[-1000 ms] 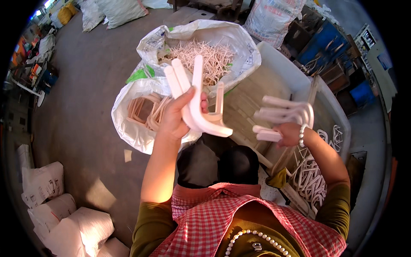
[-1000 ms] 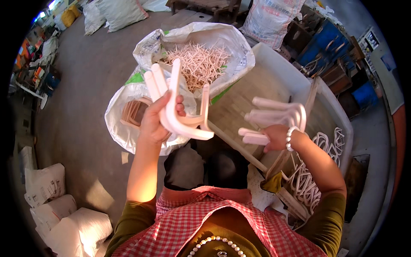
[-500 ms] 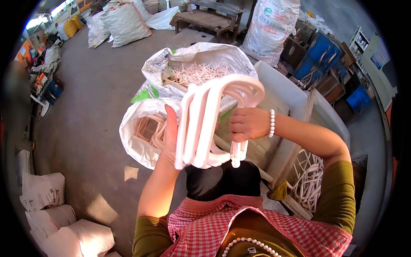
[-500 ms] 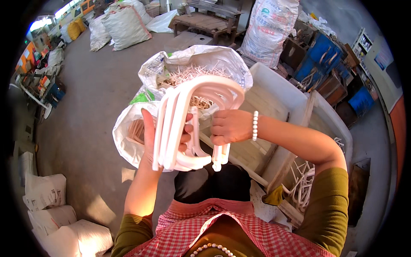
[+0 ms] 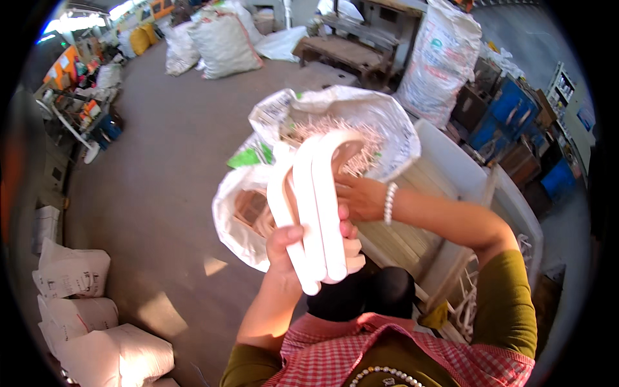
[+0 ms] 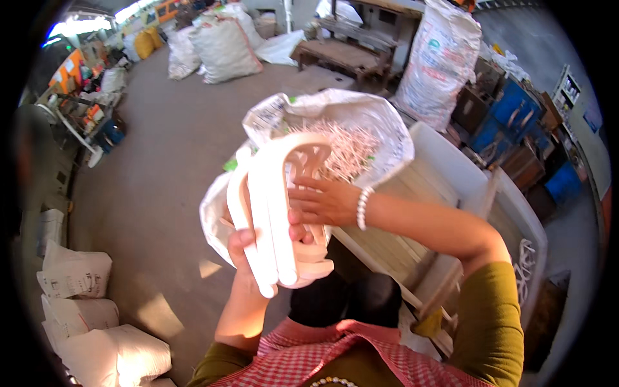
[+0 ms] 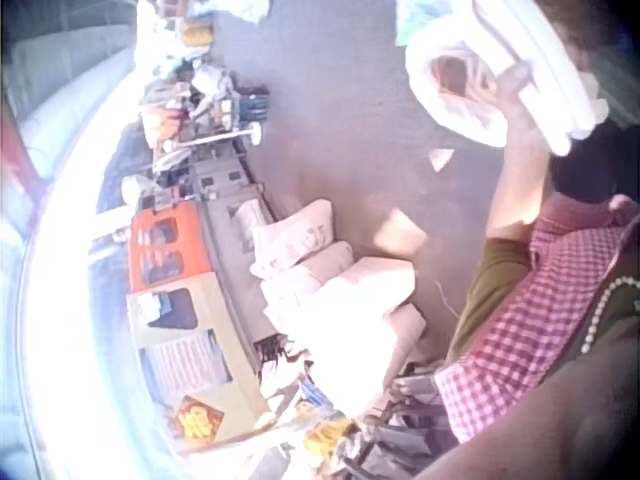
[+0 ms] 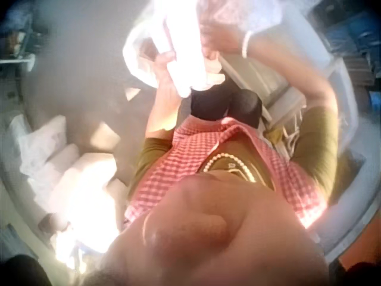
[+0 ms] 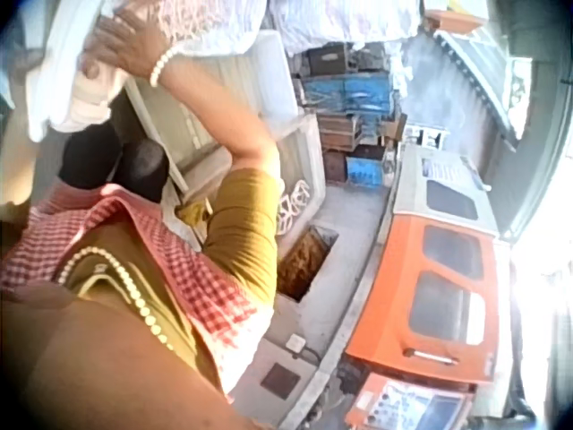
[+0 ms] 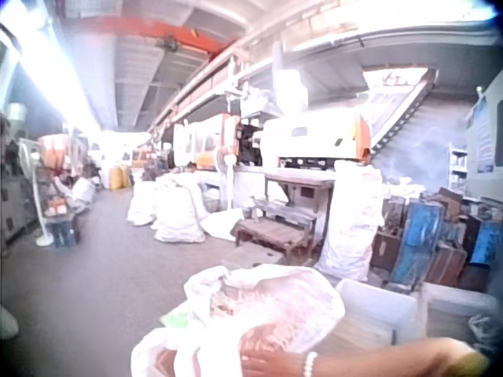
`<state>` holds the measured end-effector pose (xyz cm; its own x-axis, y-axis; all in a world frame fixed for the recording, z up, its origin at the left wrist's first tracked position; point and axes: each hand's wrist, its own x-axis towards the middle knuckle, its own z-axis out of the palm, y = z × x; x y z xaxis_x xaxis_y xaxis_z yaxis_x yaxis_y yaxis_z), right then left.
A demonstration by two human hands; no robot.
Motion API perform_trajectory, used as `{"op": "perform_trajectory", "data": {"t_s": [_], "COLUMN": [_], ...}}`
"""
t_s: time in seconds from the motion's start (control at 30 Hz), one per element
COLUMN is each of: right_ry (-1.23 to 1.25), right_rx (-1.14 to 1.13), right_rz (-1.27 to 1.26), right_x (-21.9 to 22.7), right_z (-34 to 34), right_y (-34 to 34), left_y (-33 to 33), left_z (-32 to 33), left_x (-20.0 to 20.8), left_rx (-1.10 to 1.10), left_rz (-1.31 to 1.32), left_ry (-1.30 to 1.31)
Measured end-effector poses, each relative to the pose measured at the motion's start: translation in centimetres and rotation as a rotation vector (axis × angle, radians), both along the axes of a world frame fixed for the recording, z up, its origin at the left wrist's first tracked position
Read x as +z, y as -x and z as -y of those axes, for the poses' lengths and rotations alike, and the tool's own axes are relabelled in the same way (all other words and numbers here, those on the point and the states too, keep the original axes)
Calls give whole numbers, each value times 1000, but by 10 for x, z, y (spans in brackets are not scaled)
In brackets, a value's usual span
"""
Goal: The person assembles white plastic hangers by inserting metal hooks into the hanger bodies. They gather the assembled hangers into a stack and place them into a white sack. The person also uses a spray can and a yellow sponge to treat the hangers during the process.
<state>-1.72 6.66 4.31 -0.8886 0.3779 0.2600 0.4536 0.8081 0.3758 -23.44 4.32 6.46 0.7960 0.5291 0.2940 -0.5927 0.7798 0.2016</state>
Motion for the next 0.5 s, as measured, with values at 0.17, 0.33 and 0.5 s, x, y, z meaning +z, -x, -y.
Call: {"op": "perform_trajectory", "data": {"t_s": [0.17, 0.33, 0.5], "right_ry": [584, 2018, 2113], "right_rx": [-211, -109, -85], "right_rz": [-540, -1686, -1808], "right_x": [24, -14, -35], "right_z": [39, 61, 59], "right_y": [3, 61, 100], "left_y": [37, 28, 61], "left_z": [-16, 0, 1], "left_x": [5, -3, -34], "left_rx": [225, 81, -210], "left_rz": [-349, -885, -927], "left_ry": [-126, -402, -301]}}
